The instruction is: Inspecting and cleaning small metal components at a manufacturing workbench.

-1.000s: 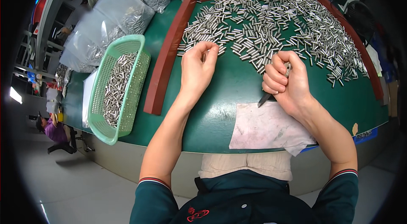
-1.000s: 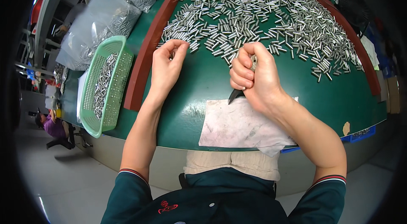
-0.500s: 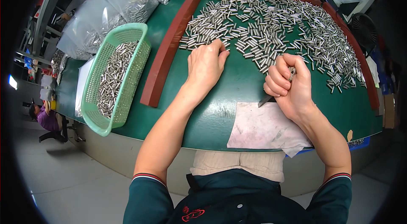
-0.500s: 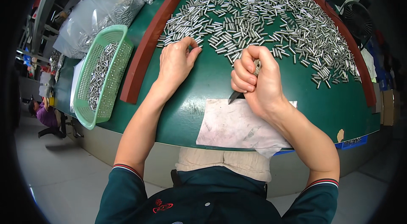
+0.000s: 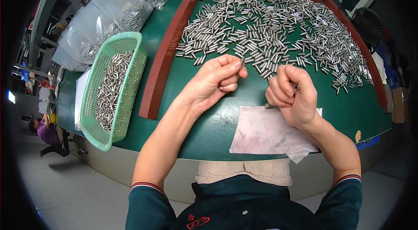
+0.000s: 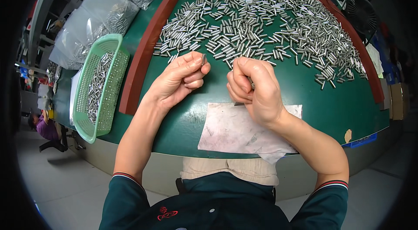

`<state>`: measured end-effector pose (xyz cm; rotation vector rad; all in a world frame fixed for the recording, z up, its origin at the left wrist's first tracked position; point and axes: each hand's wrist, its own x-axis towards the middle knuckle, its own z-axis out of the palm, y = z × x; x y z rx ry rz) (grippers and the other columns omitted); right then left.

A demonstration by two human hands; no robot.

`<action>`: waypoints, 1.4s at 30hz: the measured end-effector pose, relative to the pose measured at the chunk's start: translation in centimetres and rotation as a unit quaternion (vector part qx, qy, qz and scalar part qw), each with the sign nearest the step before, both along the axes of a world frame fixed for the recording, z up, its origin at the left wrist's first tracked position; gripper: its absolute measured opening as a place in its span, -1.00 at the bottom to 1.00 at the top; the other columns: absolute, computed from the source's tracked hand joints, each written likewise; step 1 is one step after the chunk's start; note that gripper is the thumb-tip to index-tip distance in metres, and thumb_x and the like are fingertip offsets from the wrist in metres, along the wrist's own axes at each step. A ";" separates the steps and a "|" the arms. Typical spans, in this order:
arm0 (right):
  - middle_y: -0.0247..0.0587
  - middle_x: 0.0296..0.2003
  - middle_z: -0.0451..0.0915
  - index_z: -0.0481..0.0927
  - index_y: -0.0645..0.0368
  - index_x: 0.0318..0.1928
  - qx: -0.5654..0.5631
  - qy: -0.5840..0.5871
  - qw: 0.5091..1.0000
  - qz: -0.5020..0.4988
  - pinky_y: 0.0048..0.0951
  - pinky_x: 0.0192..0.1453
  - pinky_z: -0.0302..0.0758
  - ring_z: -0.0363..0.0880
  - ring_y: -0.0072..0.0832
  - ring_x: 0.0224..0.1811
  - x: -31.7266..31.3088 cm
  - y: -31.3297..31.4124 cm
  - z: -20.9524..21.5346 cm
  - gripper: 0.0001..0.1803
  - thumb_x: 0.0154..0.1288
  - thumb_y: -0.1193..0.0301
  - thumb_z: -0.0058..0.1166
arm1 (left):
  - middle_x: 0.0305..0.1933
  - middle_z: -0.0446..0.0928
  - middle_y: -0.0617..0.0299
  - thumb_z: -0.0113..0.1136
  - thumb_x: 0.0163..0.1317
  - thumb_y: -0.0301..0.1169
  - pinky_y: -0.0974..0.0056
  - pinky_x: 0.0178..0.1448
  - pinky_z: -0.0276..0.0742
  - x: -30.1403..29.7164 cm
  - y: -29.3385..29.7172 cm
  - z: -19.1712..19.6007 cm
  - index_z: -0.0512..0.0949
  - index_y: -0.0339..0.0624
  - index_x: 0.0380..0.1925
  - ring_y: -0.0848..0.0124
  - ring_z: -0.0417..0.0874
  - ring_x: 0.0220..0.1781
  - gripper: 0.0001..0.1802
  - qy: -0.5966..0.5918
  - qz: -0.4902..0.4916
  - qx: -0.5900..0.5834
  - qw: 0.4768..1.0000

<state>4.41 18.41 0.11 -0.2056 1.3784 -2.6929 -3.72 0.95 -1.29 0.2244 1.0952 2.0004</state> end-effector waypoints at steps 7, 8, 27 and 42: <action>-0.48 -0.85 0.03 0.10 0.08 -0.77 0.114 -0.038 0.992 0.036 -0.59 -0.72 -0.13 -0.13 -0.72 -0.81 -0.4 0.5 1.3 -0.58 0.25 0.32 -0.35 | -0.44 0.48 0.23 0.09 0.16 -0.41 0.56 -0.55 0.07 0.1 0.2 -0.2 0.42 -0.19 -0.29 0.68 0.15 -0.63 -0.85 0.056 0.029 -0.073 0.995; -0.48 -0.85 0.03 0.10 0.08 -0.77 0.115 -0.037 0.992 0.037 -0.59 -0.72 -0.13 -0.13 -0.72 -0.81 -0.5 0.4 1.2 -0.58 0.25 0.32 -0.35 | -0.42 0.48 0.24 0.10 0.15 -0.42 0.55 -0.52 0.08 0.1 0.1 -0.2 0.42 -0.17 -0.29 0.67 0.17 -0.59 -0.85 0.064 0.029 -0.075 0.995; -0.47 -0.82 0.04 0.08 0.11 -0.75 0.123 0.081 0.987 -0.057 -0.59 -0.67 -0.10 -0.07 -0.70 -0.76 -0.3 0.2 0.1 -0.59 0.24 0.32 -0.34 | -0.42 0.47 0.27 0.08 0.16 -0.43 0.56 -0.49 0.13 0.8 0.5 0.0 0.42 -0.20 -0.31 0.67 0.24 -0.55 -0.87 0.091 0.036 -0.103 0.990; -0.43 -0.83 0.04 0.08 0.09 -0.75 -0.031 0.041 0.995 -0.085 -0.59 -0.68 -0.09 -0.10 -0.68 -0.78 0.2 0.2 0.1 -0.59 0.25 0.29 -0.37 | -0.73 0.37 0.15 0.18 -0.02 -0.49 0.32 -0.59 0.27 5.0 2.0 0.1 0.45 -0.28 -0.53 0.35 0.35 -0.73 -0.89 0.607 -0.005 -0.347 0.715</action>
